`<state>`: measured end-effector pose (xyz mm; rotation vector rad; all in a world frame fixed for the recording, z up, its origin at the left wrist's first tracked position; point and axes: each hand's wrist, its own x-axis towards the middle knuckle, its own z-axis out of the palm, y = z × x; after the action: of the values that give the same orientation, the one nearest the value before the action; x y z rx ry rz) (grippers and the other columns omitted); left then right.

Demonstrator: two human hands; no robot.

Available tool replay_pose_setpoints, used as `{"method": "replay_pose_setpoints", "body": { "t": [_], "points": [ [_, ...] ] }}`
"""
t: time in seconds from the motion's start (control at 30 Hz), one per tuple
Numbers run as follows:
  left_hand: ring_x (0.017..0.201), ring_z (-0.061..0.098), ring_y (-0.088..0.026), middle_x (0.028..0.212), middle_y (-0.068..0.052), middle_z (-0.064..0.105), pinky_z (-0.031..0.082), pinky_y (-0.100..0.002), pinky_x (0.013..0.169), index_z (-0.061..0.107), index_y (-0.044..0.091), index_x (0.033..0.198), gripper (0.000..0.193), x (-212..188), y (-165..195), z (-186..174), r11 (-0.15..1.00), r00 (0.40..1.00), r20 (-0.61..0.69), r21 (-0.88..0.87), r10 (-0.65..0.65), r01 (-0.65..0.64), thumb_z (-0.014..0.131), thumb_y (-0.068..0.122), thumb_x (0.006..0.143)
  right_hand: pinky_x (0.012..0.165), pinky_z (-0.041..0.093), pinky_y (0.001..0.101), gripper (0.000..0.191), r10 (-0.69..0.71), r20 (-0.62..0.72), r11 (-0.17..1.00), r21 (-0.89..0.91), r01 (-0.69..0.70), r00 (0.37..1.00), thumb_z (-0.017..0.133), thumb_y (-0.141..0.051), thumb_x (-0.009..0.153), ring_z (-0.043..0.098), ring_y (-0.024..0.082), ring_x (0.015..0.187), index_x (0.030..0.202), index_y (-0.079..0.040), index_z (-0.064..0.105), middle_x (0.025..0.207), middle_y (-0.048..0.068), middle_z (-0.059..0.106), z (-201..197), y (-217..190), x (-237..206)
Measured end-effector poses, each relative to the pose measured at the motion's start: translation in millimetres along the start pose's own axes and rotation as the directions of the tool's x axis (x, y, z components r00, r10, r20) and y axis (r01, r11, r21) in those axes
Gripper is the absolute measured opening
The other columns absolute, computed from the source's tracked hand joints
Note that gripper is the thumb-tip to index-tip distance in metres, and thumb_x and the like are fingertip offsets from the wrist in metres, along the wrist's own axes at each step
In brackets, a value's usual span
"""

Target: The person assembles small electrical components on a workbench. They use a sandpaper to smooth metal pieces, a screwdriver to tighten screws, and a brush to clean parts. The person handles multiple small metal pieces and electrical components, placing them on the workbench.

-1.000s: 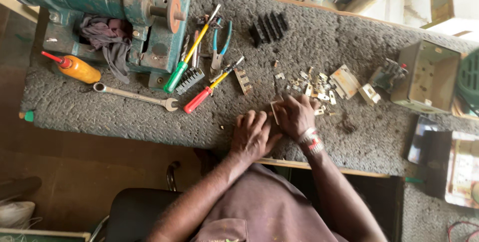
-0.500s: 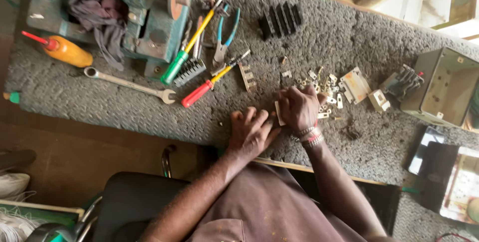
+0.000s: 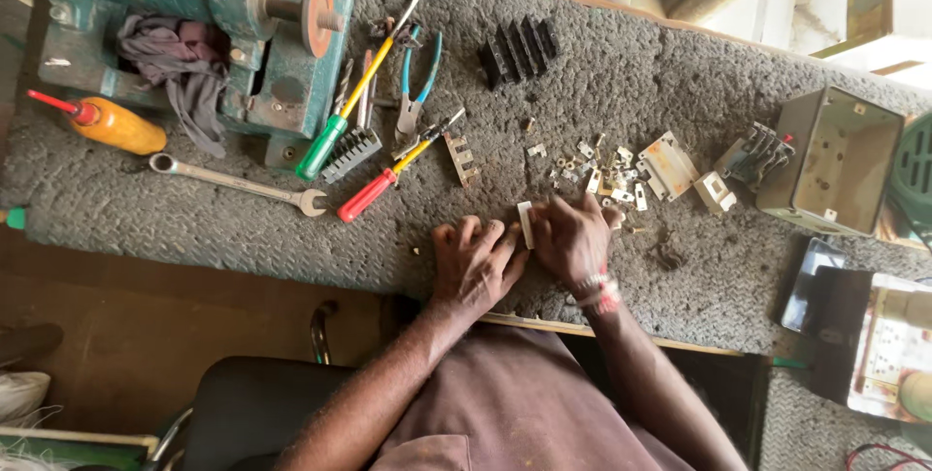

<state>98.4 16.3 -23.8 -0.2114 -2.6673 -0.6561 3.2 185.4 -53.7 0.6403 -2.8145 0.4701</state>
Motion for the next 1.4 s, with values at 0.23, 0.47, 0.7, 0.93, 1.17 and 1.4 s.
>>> {"method": "replay_pose_setpoints", "body": {
  "t": [0.23,0.47,0.7,0.93,1.17,1.4],
  "points": [
    [0.098,0.052,-0.024,0.102,-0.001,0.06,0.037,-0.049,0.083,0.073,0.011,0.113,0.036,-1.0,-1.1,4.0,1.0,1.0,-0.014,-0.008,0.006,-0.006,0.072,0.039,0.09,0.066,0.036,0.0409,0.013,0.0,-0.022,0.999,0.05,0.001,1.0,0.066,-0.029,0.084,0.042,0.018,0.058,0.074,-0.021,0.068,0.055,-0.003,0.056,0.4,0.4,-4.3],
    [0.101,0.053,-0.025,0.104,0.0,0.062,0.037,-0.05,0.084,0.074,0.011,0.118,0.037,-2.5,-1.4,3.9,1.0,1.0,0.009,-0.019,-0.016,0.016,0.071,0.038,0.091,0.067,0.041,0.0374,0.013,-0.015,0.025,0.994,0.111,0.012,1.0,0.062,-0.027,0.091,0.048,0.021,0.066,0.088,-0.016,0.068,0.065,0.002,0.064,-7.7,-5.1,-1.7],
    [0.1,0.052,-0.024,0.105,-0.001,0.062,0.037,-0.05,0.085,0.072,0.012,0.118,0.04,-0.9,-3.0,4.2,1.0,1.0,0.029,0.019,0.002,-0.003,0.071,0.04,0.091,0.064,0.041,0.0392,0.014,0.013,0.093,0.99,0.14,-0.026,0.996,0.061,-0.024,0.093,0.044,0.02,0.056,0.081,-0.016,0.064,0.058,0.001,0.06,-13.3,-10.6,3.3],
    [0.099,0.052,-0.023,0.104,0.0,0.061,0.037,-0.05,0.084,0.073,0.013,0.119,0.038,-3.9,-2.8,6.3,1.0,0.998,0.066,0.003,-0.008,0.008,0.07,0.041,0.093,0.065,0.04,0.0383,0.025,0.034,0.095,0.994,0.102,-0.043,0.995,0.062,-0.026,0.093,0.04,0.022,0.055,0.07,-0.016,0.057,0.055,0.001,0.055,-13.3,-11.3,2.3],
    [0.099,0.052,-0.023,0.105,-0.001,0.062,0.037,-0.05,0.085,0.073,0.013,0.12,0.04,-3.9,-6.1,14.2,1.0,0.999,0.043,0.009,-0.01,0.01,0.068,0.042,0.093,0.07,0.041,0.0387,0.025,0.038,0.146,0.997,0.065,-0.047,0.989,0.055,-0.024,0.095,0.037,0.018,0.05,0.071,-0.018,0.057,0.052,0.001,0.053,-7.3,-4.7,5.1],
    [0.097,0.052,-0.023,0.101,-0.001,0.062,0.036,-0.05,0.083,0.073,0.013,0.118,0.038,-3.2,-5.6,14.0,1.0,0.998,0.055,0.008,-0.009,0.009,0.067,0.042,0.095,0.066,0.041,0.0362,0.02,0.037,0.167,0.99,0.126,-0.058,0.985,0.057,-0.021,0.09,0.036,0.015,0.045,0.07,-0.018,0.06,0.051,-0.002,0.054,-5.8,0.3,9.3]
  ]
}}
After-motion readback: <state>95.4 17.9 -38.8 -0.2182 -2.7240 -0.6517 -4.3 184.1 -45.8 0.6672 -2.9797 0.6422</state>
